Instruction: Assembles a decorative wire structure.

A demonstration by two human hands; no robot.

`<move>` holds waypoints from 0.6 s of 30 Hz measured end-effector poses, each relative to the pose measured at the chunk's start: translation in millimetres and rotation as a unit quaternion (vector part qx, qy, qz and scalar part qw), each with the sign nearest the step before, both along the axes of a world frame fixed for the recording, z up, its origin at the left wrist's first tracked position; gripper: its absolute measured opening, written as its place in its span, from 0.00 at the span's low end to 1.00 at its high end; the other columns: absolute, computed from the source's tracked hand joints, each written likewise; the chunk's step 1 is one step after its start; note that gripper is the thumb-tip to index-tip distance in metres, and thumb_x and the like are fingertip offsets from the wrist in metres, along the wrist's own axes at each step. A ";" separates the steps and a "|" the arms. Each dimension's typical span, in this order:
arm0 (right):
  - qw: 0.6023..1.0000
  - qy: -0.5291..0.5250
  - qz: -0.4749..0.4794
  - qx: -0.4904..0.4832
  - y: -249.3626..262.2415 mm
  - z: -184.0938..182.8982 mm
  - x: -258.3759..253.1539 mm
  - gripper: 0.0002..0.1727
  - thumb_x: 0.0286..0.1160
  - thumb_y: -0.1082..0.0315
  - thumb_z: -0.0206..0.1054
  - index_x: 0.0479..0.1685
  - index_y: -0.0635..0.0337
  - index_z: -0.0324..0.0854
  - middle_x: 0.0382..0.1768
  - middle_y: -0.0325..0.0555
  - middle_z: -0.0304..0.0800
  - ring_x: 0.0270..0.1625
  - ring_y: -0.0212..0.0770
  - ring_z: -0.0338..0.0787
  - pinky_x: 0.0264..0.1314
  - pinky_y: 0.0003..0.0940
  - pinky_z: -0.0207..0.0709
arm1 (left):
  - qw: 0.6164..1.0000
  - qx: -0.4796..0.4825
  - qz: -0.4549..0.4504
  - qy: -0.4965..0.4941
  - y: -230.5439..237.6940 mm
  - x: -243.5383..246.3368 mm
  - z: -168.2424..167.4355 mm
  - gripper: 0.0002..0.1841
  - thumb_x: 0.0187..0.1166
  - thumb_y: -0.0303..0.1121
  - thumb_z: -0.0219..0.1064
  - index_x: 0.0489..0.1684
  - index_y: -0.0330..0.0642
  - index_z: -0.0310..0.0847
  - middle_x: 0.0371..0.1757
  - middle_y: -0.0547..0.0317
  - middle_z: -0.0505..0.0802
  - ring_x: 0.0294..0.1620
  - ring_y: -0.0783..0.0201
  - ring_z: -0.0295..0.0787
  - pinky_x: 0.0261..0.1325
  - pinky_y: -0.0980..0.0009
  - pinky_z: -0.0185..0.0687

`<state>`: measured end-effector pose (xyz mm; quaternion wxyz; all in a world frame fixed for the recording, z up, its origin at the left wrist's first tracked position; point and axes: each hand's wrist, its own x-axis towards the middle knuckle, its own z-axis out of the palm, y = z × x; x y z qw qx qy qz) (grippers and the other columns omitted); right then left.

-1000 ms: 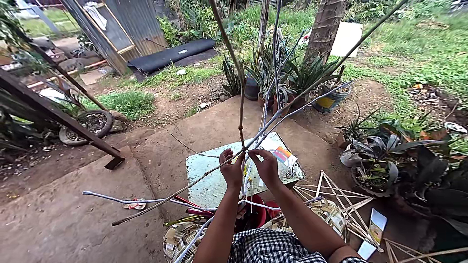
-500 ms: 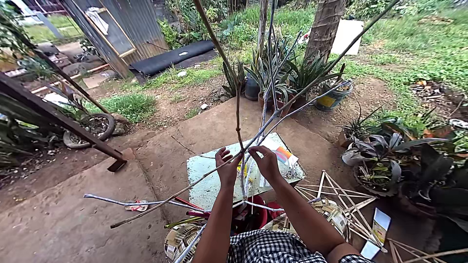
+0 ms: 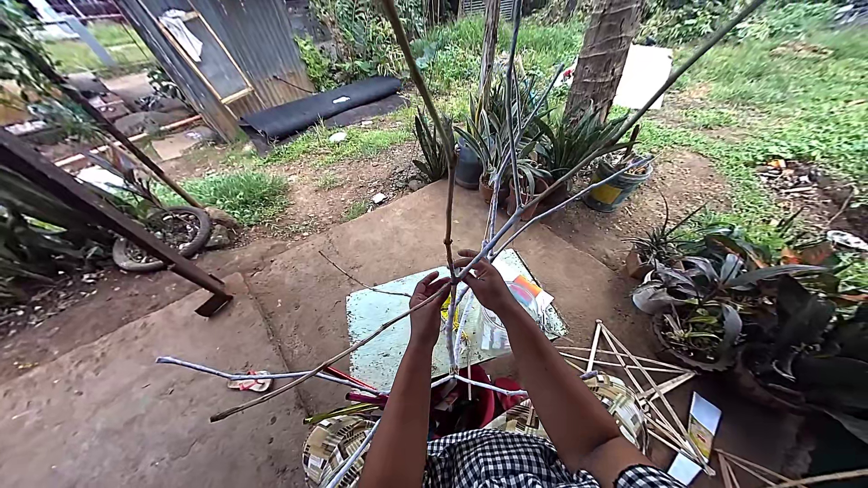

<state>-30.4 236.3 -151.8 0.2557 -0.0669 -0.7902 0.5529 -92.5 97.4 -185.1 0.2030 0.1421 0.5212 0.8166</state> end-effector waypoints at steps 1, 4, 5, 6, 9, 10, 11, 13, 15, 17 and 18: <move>1.000 -0.010 0.026 -0.006 3.4 0.8 -2.3 0.10 0.81 0.76 0.64 0.53 0.64 0.90 0.80 0.59 0.72 0.77 0.49 0.77 0.75 0.45 0.74 | 1.000 -0.006 -0.012 -0.012 0.0 -0.1 1.4 0.17 0.81 0.20 0.65 0.67 0.30 0.76 0.54 0.50 0.91 0.54 0.65 0.89 0.63 0.66 0.84; 0.995 -0.042 0.089 -0.003 14.1 5.2 -7.0 0.11 0.79 0.78 0.65 0.53 0.66 0.89 0.81 0.58 0.70 0.75 0.46 0.79 0.74 0.42 0.76 | 0.998 -0.016 -0.044 -0.042 0.5 -2.6 6.3 0.10 0.90 0.27 0.55 0.55 0.34 0.82 0.51 0.56 0.92 0.54 0.67 0.87 0.62 0.66 0.81; 0.993 -0.052 0.106 -0.004 17.0 7.1 -8.1 0.11 0.78 0.79 0.64 0.53 0.66 0.88 0.81 0.57 0.70 0.74 0.44 0.79 0.73 0.40 0.78 | 0.998 -0.013 -0.052 -0.042 0.9 -3.9 7.1 0.11 0.91 0.28 0.53 0.53 0.35 0.83 0.50 0.57 0.92 0.54 0.67 0.87 0.63 0.66 0.81; 0.991 -0.059 0.122 -0.006 19.5 9.4 -9.3 0.11 0.78 0.80 0.64 0.53 0.67 0.88 0.80 0.56 0.71 0.75 0.43 0.79 0.73 0.39 0.78 | 0.997 -0.010 -0.063 -0.038 1.2 -4.9 8.6 0.13 0.92 0.30 0.52 0.52 0.36 0.84 0.51 0.58 0.92 0.55 0.67 0.86 0.65 0.65 0.79; 0.980 -0.094 0.175 0.007 27.9 19.2 -13.4 0.11 0.75 0.79 0.62 0.50 0.67 0.89 0.84 0.53 0.68 0.76 0.42 0.78 0.74 0.39 0.77 | 0.994 0.004 -0.111 -0.016 2.0 -8.5 11.0 0.19 0.93 0.34 0.46 0.59 0.36 0.84 0.59 0.56 0.91 0.64 0.66 0.83 0.72 0.63 0.74; 0.976 -0.105 0.190 0.008 31.2 21.6 -15.9 0.12 0.73 0.78 0.62 0.49 0.66 0.89 0.84 0.52 0.68 0.75 0.41 0.79 0.72 0.39 0.78 | 0.992 0.006 -0.126 -0.011 2.0 -10.0 11.2 0.20 0.94 0.35 0.44 0.62 0.36 0.83 0.60 0.56 0.91 0.65 0.65 0.83 0.73 0.63 0.73; 0.973 -0.113 0.203 0.004 34.5 23.0 -18.9 0.13 0.70 0.77 0.62 0.49 0.66 0.90 0.83 0.52 0.68 0.72 0.41 0.80 0.69 0.38 0.80 | 0.990 0.007 -0.139 -0.009 1.6 -11.4 11.1 0.21 0.94 0.37 0.43 0.61 0.37 0.83 0.60 0.56 0.90 0.65 0.65 0.83 0.73 0.63 0.73; 0.965 -0.121 0.235 -0.005 41.9 25.0 -25.9 0.12 0.72 0.77 0.64 0.49 0.66 0.89 0.81 0.53 0.71 0.71 0.41 0.82 0.69 0.37 0.81 | 0.988 0.025 -0.153 -0.020 0.0 -13.2 9.4 0.20 0.93 0.36 0.44 0.56 0.37 0.84 0.56 0.56 0.91 0.62 0.65 0.83 0.71 0.63 0.74; 0.957 -0.138 0.253 0.000 44.3 30.2 -33.1 0.11 0.76 0.78 0.65 0.50 0.65 0.91 0.77 0.51 0.77 0.70 0.40 0.84 0.69 0.36 0.81 | 0.987 0.054 -0.144 -0.037 -1.6 -12.6 7.4 0.20 0.91 0.32 0.43 0.52 0.36 0.84 0.53 0.56 0.92 0.60 0.66 0.85 0.68 0.65 0.76; 0.950 -0.169 0.262 0.001 36.5 43.6 -37.9 0.12 0.76 0.81 0.62 0.48 0.66 0.90 0.71 0.48 0.83 0.62 0.34 0.87 0.64 0.31 0.82 | 0.986 0.079 -0.143 -0.033 -1.0 -12.9 5.5 0.19 0.89 0.30 0.42 0.51 0.36 0.82 0.51 0.57 0.92 0.59 0.67 0.85 0.69 0.66 0.76; 0.944 -0.192 0.267 -0.003 30.5 53.1 -39.0 0.12 0.76 0.83 0.60 0.48 0.68 0.89 0.68 0.47 0.85 0.60 0.32 0.87 0.63 0.29 0.82 | 0.985 0.085 -0.146 -0.028 0.2 -13.4 4.8 0.17 0.87 0.30 0.44 0.49 0.37 0.82 0.49 0.59 0.92 0.57 0.69 0.85 0.68 0.68 0.76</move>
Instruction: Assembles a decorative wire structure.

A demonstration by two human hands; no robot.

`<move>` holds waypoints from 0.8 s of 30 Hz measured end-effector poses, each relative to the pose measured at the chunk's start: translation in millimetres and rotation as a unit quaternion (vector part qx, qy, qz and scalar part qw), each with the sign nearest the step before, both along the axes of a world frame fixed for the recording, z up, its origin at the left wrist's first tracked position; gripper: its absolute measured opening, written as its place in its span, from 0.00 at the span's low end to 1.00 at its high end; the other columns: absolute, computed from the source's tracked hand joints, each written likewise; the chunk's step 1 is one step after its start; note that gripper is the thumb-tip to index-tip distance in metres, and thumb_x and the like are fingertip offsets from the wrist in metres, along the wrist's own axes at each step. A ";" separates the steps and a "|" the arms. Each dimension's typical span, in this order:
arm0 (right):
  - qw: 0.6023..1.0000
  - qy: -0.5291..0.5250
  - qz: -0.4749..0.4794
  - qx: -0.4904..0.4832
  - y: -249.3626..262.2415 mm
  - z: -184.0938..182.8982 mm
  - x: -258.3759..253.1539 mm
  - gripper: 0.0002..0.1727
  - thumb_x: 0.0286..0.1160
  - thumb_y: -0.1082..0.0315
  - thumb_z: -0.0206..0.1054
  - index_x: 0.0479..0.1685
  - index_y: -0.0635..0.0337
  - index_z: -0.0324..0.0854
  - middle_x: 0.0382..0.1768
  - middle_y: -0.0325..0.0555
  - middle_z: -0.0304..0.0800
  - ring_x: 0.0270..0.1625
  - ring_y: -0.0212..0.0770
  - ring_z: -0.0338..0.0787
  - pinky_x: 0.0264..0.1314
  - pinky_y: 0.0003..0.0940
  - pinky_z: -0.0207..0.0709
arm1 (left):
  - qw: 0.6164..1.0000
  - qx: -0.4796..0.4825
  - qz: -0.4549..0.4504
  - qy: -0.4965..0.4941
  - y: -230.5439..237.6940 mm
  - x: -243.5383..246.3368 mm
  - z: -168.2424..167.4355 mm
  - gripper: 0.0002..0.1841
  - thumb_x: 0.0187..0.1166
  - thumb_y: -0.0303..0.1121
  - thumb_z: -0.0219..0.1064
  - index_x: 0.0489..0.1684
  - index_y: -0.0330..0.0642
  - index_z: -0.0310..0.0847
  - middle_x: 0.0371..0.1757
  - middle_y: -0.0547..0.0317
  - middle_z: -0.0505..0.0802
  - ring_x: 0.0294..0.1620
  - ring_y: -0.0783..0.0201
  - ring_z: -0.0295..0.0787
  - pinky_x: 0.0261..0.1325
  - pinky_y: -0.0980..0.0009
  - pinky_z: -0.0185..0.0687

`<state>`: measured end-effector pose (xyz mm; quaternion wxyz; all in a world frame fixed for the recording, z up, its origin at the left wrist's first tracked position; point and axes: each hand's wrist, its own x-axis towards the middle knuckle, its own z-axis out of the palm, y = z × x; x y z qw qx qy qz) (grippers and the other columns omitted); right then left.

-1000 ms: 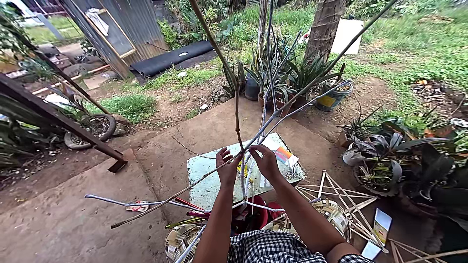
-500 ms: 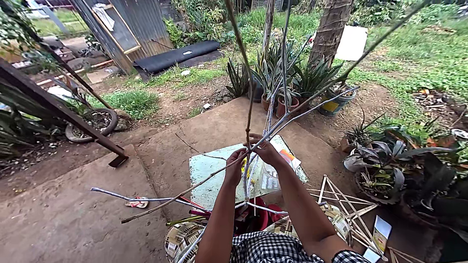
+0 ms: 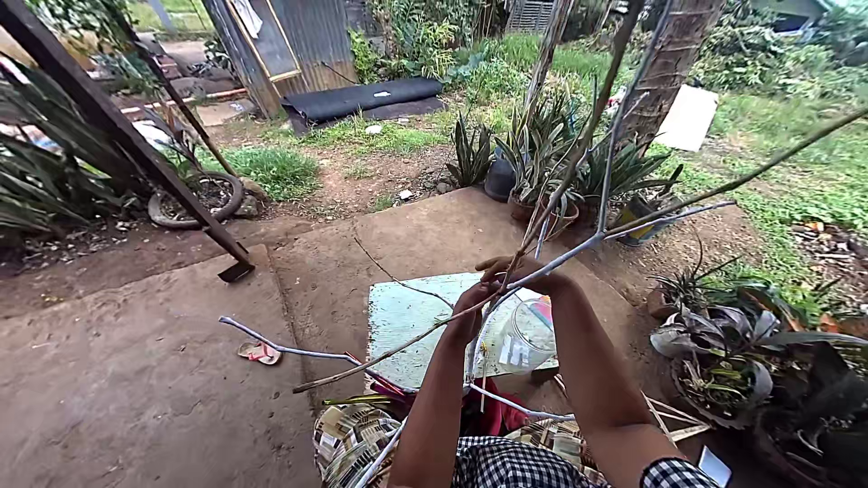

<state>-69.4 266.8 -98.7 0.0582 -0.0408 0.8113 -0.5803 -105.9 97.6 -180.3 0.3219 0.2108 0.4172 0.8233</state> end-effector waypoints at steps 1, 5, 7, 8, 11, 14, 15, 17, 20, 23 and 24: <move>1.000 -0.020 0.001 0.002 -3.9 5.9 -1.9 0.12 0.76 0.83 0.60 0.49 0.70 0.88 0.66 0.47 0.87 0.59 0.29 0.87 0.63 0.27 0.81 | 1.000 0.006 -0.003 0.002 1.3 -0.2 -1.1 0.15 0.86 0.29 0.46 0.46 0.39 0.82 0.47 0.60 0.92 0.56 0.70 0.85 0.67 0.69 0.76; 0.995 -0.046 -0.093 0.008 -0.2 -4.6 -6.7 0.13 0.85 0.70 0.62 0.63 0.59 0.84 0.57 0.42 0.91 0.49 0.28 0.88 0.51 0.28 0.82 | 0.999 0.031 -0.021 0.007 2.0 -0.3 -7.3 0.15 0.81 0.28 0.47 0.49 0.36 0.82 0.48 0.58 0.91 0.55 0.69 0.85 0.66 0.69 0.77; 0.977 -0.047 -0.195 -0.068 5.7 -18.7 -4.3 0.18 0.91 0.65 0.54 0.74 0.55 0.76 0.66 0.46 0.86 0.60 0.38 0.87 0.59 0.39 0.81 | 0.999 0.029 -0.028 0.017 2.2 -1.4 -8.7 0.16 0.83 0.30 0.47 0.50 0.36 0.82 0.51 0.57 0.90 0.57 0.69 0.83 0.68 0.67 0.75; 0.955 -0.038 -0.267 -0.123 4.2 -24.2 -1.3 0.20 0.92 0.63 0.51 0.76 0.54 0.74 0.67 0.47 0.86 0.61 0.42 0.87 0.60 0.43 0.80 | 0.999 0.028 -0.029 0.017 3.4 -2.0 -8.3 0.15 0.84 0.30 0.48 0.50 0.36 0.82 0.50 0.58 0.90 0.57 0.69 0.84 0.68 0.67 0.75; 0.849 -0.001 -0.460 -0.259 -9.3 -37.9 13.4 0.17 0.92 0.62 0.53 0.72 0.54 0.75 0.54 0.47 0.89 0.51 0.44 0.90 0.52 0.42 0.84 | 0.999 0.030 -0.036 -0.003 7.0 -3.2 -3.0 0.12 0.88 0.28 0.53 0.51 0.35 0.84 0.47 0.58 0.91 0.53 0.69 0.85 0.66 0.69 0.78; 0.795 -0.014 -0.526 -0.300 -24.5 -51.6 34.0 0.18 0.93 0.64 0.50 0.74 0.57 0.73 0.55 0.50 0.86 0.53 0.44 0.89 0.53 0.40 0.82 | 0.999 0.025 -0.040 -0.026 7.1 -3.1 2.3 0.10 0.88 0.27 0.55 0.45 0.37 0.84 0.43 0.59 0.91 0.50 0.69 0.86 0.63 0.69 0.79; 0.795 -0.022 -0.528 -0.300 -28.5 -55.1 40.9 0.18 0.93 0.66 0.51 0.75 0.58 0.71 0.55 0.51 0.87 0.52 0.43 0.90 0.51 0.39 0.83 | 0.998 0.028 -0.037 -0.033 7.8 -3.6 1.9 0.09 0.88 0.27 0.56 0.43 0.37 0.84 0.42 0.59 0.91 0.48 0.70 0.86 0.62 0.69 0.80; 0.796 -0.032 -0.525 -0.301 -34.1 -60.5 53.2 0.16 0.91 0.68 0.52 0.72 0.59 0.72 0.52 0.49 0.88 0.49 0.41 0.91 0.49 0.37 0.84 | 0.998 0.031 -0.026 -0.051 9.1 -3.1 1.0 0.08 0.87 0.26 0.58 0.41 0.38 0.83 0.40 0.59 0.91 0.46 0.69 0.86 0.60 0.70 0.80; 0.802 -0.037 -0.515 -0.301 -39.3 -65.2 66.0 0.16 0.91 0.69 0.52 0.70 0.61 0.74 0.51 0.49 0.88 0.48 0.41 0.91 0.48 0.36 0.84 | 0.996 0.030 0.002 -0.079 12.2 0.5 -1.2 0.07 0.86 0.25 0.59 0.41 0.37 0.84 0.39 0.59 0.91 0.44 0.69 0.87 0.58 0.69 0.81; 0.817 -0.034 -0.501 -0.285 -45.6 -65.6 69.5 0.16 0.90 0.70 0.53 0.69 0.63 0.75 0.49 0.50 0.88 0.47 0.41 0.91 0.48 0.35 0.85 | 0.995 0.035 0.021 -0.095 15.0 2.0 -3.2 0.07 0.87 0.24 0.59 0.41 0.36 0.84 0.37 0.59 0.91 0.43 0.69 0.87 0.58 0.70 0.82; 0.823 -0.033 -0.493 -0.281 -48.1 -65.8 69.1 0.15 0.90 0.70 0.53 0.68 0.64 0.76 0.49 0.50 0.89 0.47 0.41 0.91 0.48 0.35 0.85 | 0.994 0.038 0.025 -0.096 15.8 2.2 -3.7 0.07 0.87 0.24 0.59 0.41 0.36 0.84 0.37 0.59 0.91 0.43 0.69 0.87 0.58 0.70 0.82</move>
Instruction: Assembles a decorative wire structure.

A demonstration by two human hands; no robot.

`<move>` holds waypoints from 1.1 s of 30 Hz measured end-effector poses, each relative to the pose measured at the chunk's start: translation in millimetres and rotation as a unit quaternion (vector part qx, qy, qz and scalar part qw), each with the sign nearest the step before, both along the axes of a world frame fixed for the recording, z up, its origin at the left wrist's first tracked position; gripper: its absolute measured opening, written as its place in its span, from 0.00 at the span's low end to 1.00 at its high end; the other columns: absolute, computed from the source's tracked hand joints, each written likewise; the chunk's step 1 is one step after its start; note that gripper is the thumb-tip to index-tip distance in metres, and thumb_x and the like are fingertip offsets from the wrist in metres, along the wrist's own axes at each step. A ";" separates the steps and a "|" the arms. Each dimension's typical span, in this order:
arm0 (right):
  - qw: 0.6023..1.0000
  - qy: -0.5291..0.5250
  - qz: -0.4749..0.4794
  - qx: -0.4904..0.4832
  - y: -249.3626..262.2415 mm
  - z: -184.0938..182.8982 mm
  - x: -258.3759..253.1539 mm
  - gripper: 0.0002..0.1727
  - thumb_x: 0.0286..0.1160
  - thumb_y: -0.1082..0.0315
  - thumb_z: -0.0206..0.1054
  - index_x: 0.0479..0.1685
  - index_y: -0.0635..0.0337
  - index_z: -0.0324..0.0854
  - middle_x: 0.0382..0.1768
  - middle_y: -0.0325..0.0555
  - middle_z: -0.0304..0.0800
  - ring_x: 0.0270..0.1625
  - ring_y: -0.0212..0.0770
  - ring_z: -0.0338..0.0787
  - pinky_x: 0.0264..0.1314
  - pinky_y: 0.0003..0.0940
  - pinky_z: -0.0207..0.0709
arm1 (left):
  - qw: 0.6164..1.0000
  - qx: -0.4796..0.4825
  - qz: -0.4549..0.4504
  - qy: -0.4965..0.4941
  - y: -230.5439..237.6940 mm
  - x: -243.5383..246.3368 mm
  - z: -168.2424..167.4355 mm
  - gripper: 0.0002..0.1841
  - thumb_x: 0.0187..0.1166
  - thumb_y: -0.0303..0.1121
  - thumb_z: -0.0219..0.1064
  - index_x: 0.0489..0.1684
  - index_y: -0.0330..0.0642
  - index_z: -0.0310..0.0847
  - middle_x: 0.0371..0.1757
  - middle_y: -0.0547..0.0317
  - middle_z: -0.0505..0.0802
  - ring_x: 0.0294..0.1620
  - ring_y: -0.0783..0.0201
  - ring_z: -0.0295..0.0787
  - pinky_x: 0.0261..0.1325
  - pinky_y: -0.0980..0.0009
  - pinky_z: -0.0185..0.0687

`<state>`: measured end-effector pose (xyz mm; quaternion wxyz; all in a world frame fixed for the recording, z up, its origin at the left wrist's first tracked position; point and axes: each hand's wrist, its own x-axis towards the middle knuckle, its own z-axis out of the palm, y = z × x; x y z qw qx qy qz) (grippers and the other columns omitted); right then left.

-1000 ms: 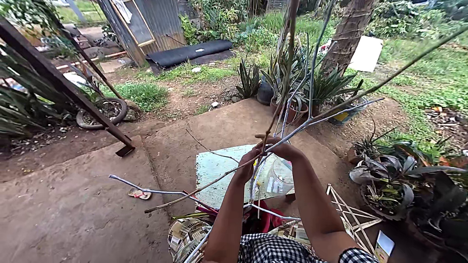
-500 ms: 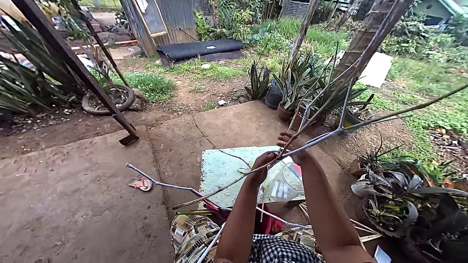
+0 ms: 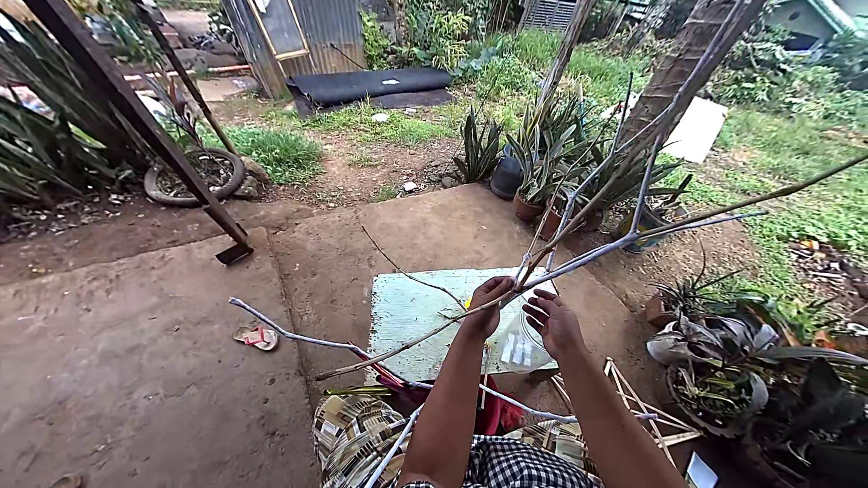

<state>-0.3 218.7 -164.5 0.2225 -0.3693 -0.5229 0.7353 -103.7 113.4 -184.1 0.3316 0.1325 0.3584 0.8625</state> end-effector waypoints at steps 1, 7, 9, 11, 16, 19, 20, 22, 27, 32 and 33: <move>1.000 0.000 0.010 0.004 -2.6 -0.5 -0.7 0.15 0.90 0.70 0.53 0.68 0.64 0.76 0.49 0.50 0.89 0.47 0.41 0.91 0.48 0.35 0.85 | 1.000 0.001 0.003 0.001 0.4 0.1 -0.4 0.07 0.87 0.24 0.59 0.41 0.36 0.84 0.37 0.59 0.91 0.42 0.69 0.87 0.58 0.70 0.82; 0.999 -0.001 0.048 -0.002 -12.4 -8.0 -3.5 0.16 0.92 0.69 0.51 0.68 0.64 0.75 0.48 0.50 0.89 0.47 0.41 0.91 0.49 0.36 0.85 | 1.000 0.009 0.003 0.003 1.3 -1.3 -4.7 0.08 0.87 0.25 0.59 0.41 0.38 0.84 0.36 0.61 0.91 0.42 0.70 0.87 0.57 0.70 0.83; 0.999 0.002 0.051 -0.013 -14.5 -10.0 -2.9 0.16 0.92 0.69 0.51 0.68 0.64 0.75 0.48 0.50 0.88 0.47 0.41 0.91 0.50 0.37 0.85 | 1.000 0.014 0.005 0.001 0.7 -0.3 -6.7 0.08 0.87 0.24 0.59 0.41 0.38 0.85 0.37 0.61 0.91 0.43 0.70 0.87 0.58 0.70 0.82; 0.998 0.006 0.051 -0.023 -15.4 -12.6 -2.2 0.15 0.92 0.69 0.51 0.68 0.63 0.75 0.48 0.50 0.88 0.46 0.41 0.92 0.49 0.36 0.86 | 1.000 0.023 0.009 -0.004 -0.1 1.9 -8.0 0.08 0.87 0.24 0.59 0.41 0.38 0.85 0.38 0.61 0.92 0.43 0.70 0.88 0.59 0.71 0.83; 0.998 0.008 0.056 -0.032 -17.5 -14.9 0.3 0.15 0.91 0.69 0.51 0.68 0.63 0.75 0.47 0.49 0.89 0.46 0.41 0.92 0.48 0.36 0.86 | 0.998 0.041 0.036 -0.006 -0.4 9.8 -15.3 0.08 0.86 0.21 0.59 0.44 0.36 0.85 0.42 0.59 0.93 0.47 0.70 0.88 0.62 0.71 0.82; 0.998 0.011 0.059 -0.035 -19.1 -17.3 2.1 0.15 0.92 0.69 0.51 0.68 0.63 0.76 0.47 0.49 0.89 0.45 0.41 0.92 0.48 0.36 0.86 | 0.997 0.044 0.058 -0.006 2.2 14.4 -19.7 0.07 0.84 0.21 0.60 0.46 0.35 0.85 0.44 0.58 0.93 0.50 0.68 0.88 0.64 0.69 0.81; 0.997 0.011 0.060 -0.036 -19.8 -18.1 3.1 0.15 0.92 0.69 0.51 0.67 0.63 0.76 0.46 0.49 0.89 0.45 0.41 0.92 0.48 0.36 0.86 | 0.997 0.042 0.064 -0.005 3.2 15.2 -20.9 0.07 0.84 0.20 0.60 0.46 0.35 0.85 0.44 0.58 0.93 0.50 0.68 0.88 0.64 0.69 0.82; 0.997 0.011 0.062 -0.039 -21.2 -20.1 5.2 0.15 0.91 0.69 0.52 0.67 0.63 0.76 0.46 0.49 0.89 0.44 0.41 0.92 0.48 0.36 0.86 | 0.997 0.038 0.070 0.000 4.4 16.6 -21.7 0.07 0.83 0.20 0.60 0.45 0.36 0.84 0.43 0.59 0.92 0.49 0.69 0.87 0.64 0.69 0.81; 0.997 0.006 0.070 -0.042 -25.7 -23.9 11.5 0.15 0.91 0.69 0.51 0.66 0.63 0.77 0.45 0.48 0.89 0.44 0.41 0.92 0.47 0.35 0.86 | 0.996 0.037 0.080 0.005 5.2 17.7 -22.6 0.06 0.83 0.19 0.60 0.47 0.37 0.83 0.44 0.58 0.91 0.50 0.67 0.87 0.65 0.67 0.81; 0.996 0.008 0.082 -0.043 -27.7 -30.3 15.4 0.14 0.92 0.70 0.51 0.64 0.64 0.77 0.44 0.48 0.89 0.43 0.40 0.92 0.48 0.36 0.86 | 0.992 0.044 0.109 0.047 3.5 25.8 -26.7 0.08 0.82 0.17 0.60 0.50 0.34 0.83 0.55 0.54 0.92 0.59 0.65 0.87 0.69 0.66 0.80; 0.995 0.006 0.086 -0.043 -27.9 -31.1 16.2 0.14 0.92 0.70 0.51 0.64 0.64 0.77 0.44 0.48 0.89 0.44 0.40 0.92 0.48 0.35 0.86 | 0.991 0.041 0.115 0.057 3.2 27.5 -26.6 0.08 0.81 0.17 0.60 0.50 0.34 0.83 0.56 0.53 0.92 0.60 0.65 0.86 0.70 0.66 0.80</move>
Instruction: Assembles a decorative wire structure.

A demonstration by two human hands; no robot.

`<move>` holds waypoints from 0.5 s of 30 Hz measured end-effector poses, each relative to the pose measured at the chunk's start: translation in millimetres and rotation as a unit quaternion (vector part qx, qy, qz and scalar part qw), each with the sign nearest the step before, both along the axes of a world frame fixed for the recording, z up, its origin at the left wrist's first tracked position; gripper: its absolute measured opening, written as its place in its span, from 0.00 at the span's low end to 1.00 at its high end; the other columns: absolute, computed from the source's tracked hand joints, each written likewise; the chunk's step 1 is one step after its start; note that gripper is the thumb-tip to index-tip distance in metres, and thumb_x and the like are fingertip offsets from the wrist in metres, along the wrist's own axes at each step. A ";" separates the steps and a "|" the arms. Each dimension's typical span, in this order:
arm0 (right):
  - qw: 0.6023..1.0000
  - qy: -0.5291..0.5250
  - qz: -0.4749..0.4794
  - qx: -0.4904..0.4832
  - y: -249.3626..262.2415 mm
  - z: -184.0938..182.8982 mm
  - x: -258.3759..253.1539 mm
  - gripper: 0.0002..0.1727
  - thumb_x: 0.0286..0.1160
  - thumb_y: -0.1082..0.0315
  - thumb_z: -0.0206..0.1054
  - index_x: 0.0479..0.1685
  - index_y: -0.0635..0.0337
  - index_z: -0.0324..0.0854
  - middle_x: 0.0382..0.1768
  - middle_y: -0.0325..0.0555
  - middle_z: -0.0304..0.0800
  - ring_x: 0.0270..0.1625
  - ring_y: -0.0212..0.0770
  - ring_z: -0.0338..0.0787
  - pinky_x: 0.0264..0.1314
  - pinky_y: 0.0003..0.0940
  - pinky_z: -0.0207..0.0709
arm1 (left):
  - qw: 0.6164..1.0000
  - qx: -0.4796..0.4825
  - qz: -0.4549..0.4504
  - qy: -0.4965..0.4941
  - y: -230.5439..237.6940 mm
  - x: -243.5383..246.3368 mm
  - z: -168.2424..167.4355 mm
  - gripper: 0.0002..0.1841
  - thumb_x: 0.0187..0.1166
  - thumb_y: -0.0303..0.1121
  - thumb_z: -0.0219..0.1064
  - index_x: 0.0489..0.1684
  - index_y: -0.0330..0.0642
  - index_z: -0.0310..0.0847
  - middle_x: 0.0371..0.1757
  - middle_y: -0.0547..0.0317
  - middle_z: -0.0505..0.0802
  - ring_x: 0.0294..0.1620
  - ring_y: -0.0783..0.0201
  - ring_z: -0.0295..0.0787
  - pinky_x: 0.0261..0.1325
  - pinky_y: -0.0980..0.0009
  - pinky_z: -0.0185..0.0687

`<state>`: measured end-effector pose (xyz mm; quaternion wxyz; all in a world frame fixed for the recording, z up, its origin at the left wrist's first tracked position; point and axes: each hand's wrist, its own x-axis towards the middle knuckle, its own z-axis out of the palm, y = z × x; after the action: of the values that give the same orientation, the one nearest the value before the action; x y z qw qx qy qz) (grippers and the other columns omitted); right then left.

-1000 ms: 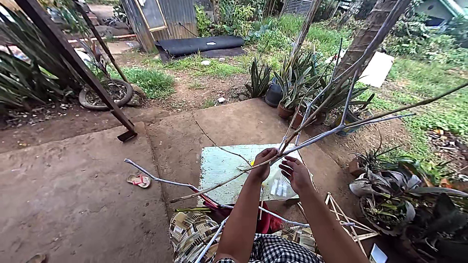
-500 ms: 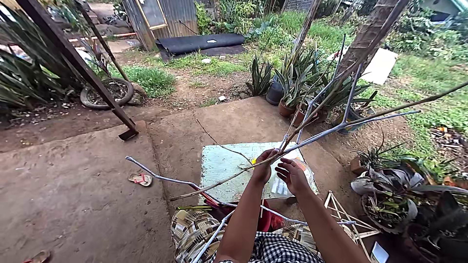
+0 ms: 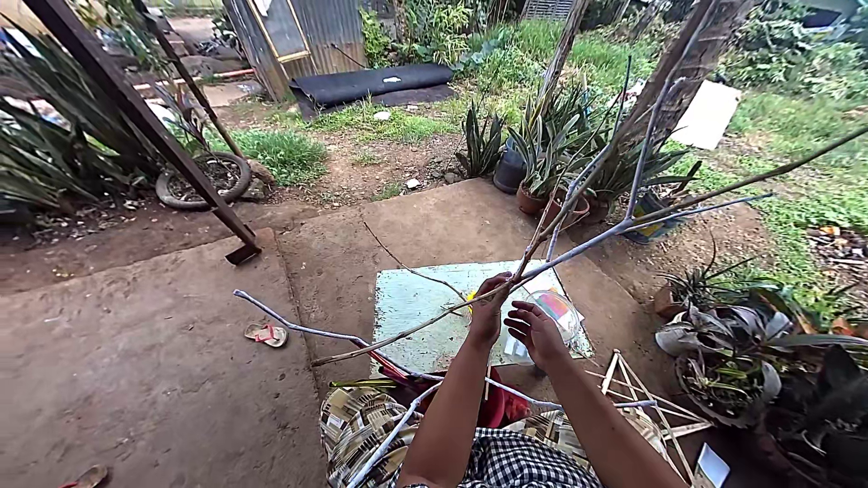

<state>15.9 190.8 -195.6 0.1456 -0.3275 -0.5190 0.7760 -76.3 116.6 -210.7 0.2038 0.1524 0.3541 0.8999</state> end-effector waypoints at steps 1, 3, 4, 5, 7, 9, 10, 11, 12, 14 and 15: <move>1.000 -0.001 0.004 0.000 -0.2 -0.4 0.8 0.14 0.92 0.70 0.51 0.64 0.64 0.78 0.44 0.48 0.89 0.44 0.40 0.92 0.48 0.36 0.86 | 1.000 -0.004 0.007 0.004 -0.2 1.8 0.7 0.08 0.81 0.17 0.61 0.50 0.33 0.83 0.58 0.53 0.91 0.61 0.65 0.86 0.70 0.66 0.80; 1.000 0.000 0.006 -0.002 -1.3 -1.4 2.6 0.14 0.92 0.70 0.51 0.64 0.64 0.78 0.44 0.48 0.89 0.43 0.40 0.92 0.48 0.35 0.86 | 1.000 -0.013 0.027 -0.003 0.4 5.6 2.1 0.07 0.81 0.18 0.62 0.49 0.32 0.84 0.56 0.52 0.92 0.59 0.64 0.87 0.69 0.66 0.81; 1.000 0.000 0.007 -0.003 -1.7 -2.0 3.4 0.14 0.92 0.70 0.51 0.63 0.64 0.78 0.44 0.48 0.89 0.43 0.40 0.92 0.47 0.35 0.86 | 0.999 -0.018 0.036 -0.005 1.1 6.9 2.4 0.07 0.81 0.18 0.63 0.50 0.31 0.85 0.55 0.52 0.92 0.58 0.64 0.88 0.68 0.66 0.81; 1.000 0.002 0.009 -0.005 -1.9 -2.6 4.4 0.14 0.92 0.70 0.51 0.63 0.64 0.78 0.44 0.49 0.90 0.43 0.40 0.92 0.47 0.35 0.86 | 0.999 -0.023 0.047 -0.007 1.9 8.4 3.1 0.08 0.80 0.18 0.63 0.50 0.30 0.85 0.54 0.52 0.93 0.57 0.65 0.89 0.67 0.67 0.82; 1.000 0.005 0.015 -0.005 -2.1 -3.3 6.4 0.14 0.92 0.70 0.51 0.63 0.64 0.78 0.44 0.48 0.90 0.43 0.40 0.92 0.47 0.34 0.86 | 0.997 -0.032 0.073 -0.012 3.1 12.1 5.8 0.08 0.79 0.17 0.65 0.51 0.29 0.86 0.51 0.52 0.94 0.54 0.66 0.90 0.66 0.68 0.83; 1.000 0.007 0.017 -0.005 -2.1 -4.6 8.0 0.13 0.91 0.71 0.52 0.63 0.64 0.79 0.43 0.49 0.90 0.43 0.40 0.92 0.47 0.34 0.86 | 0.994 -0.038 0.101 -0.012 4.3 17.5 8.7 0.09 0.78 0.16 0.66 0.52 0.27 0.87 0.50 0.50 0.95 0.54 0.66 0.91 0.65 0.68 0.84; 1.000 0.010 0.021 -0.003 -2.0 -6.1 8.7 0.13 0.91 0.71 0.52 0.63 0.64 0.79 0.43 0.48 0.91 0.43 0.40 0.92 0.47 0.34 0.86 | 0.992 -0.040 0.115 -0.012 5.6 20.5 10.0 0.10 0.77 0.15 0.66 0.52 0.26 0.87 0.51 0.50 0.95 0.54 0.66 0.91 0.65 0.69 0.85; 1.000 0.016 0.025 -0.003 -2.0 -8.1 9.7 0.13 0.91 0.71 0.52 0.62 0.65 0.79 0.42 0.49 0.91 0.43 0.40 0.92 0.47 0.34 0.86 | 0.991 -0.041 0.130 -0.008 7.3 23.8 10.5 0.10 0.77 0.14 0.66 0.52 0.25 0.87 0.52 0.49 0.95 0.55 0.65 0.92 0.66 0.69 0.85; 0.999 0.023 0.028 -0.001 -2.2 -10.6 10.4 0.13 0.91 0.71 0.52 0.62 0.65 0.79 0.42 0.49 0.91 0.42 0.40 0.93 0.47 0.35 0.86 | 0.989 -0.044 0.144 0.001 9.1 27.1 10.4 0.10 0.77 0.14 0.65 0.52 0.24 0.87 0.54 0.48 0.95 0.56 0.65 0.92 0.67 0.69 0.85; 0.999 0.032 0.036 -0.001 -2.8 -13.9 11.8 0.13 0.90 0.72 0.52 0.61 0.65 0.79 0.41 0.48 0.91 0.41 0.40 0.92 0.47 0.36 0.87 | 0.982 -0.062 0.176 0.029 12.9 32.7 9.2 0.10 0.77 0.15 0.66 0.51 0.24 0.87 0.57 0.46 0.94 0.60 0.64 0.91 0.69 0.69 0.84; 0.999 0.035 0.039 -0.001 -3.7 -14.2 12.8 0.13 0.90 0.72 0.52 0.61 0.65 0.79 0.41 0.48 0.91 0.40 0.39 0.92 0.46 0.35 0.87 | 0.977 -0.082 0.191 0.054 14.0 35.2 7.4 0.10 0.77 0.16 0.66 0.52 0.24 0.88 0.59 0.45 0.93 0.64 0.63 0.89 0.71 0.68 0.83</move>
<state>28.7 187.1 -209.8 0.1328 -0.2800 -0.5255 0.7923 -41.1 130.6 -203.3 0.0210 0.1130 0.4595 0.8807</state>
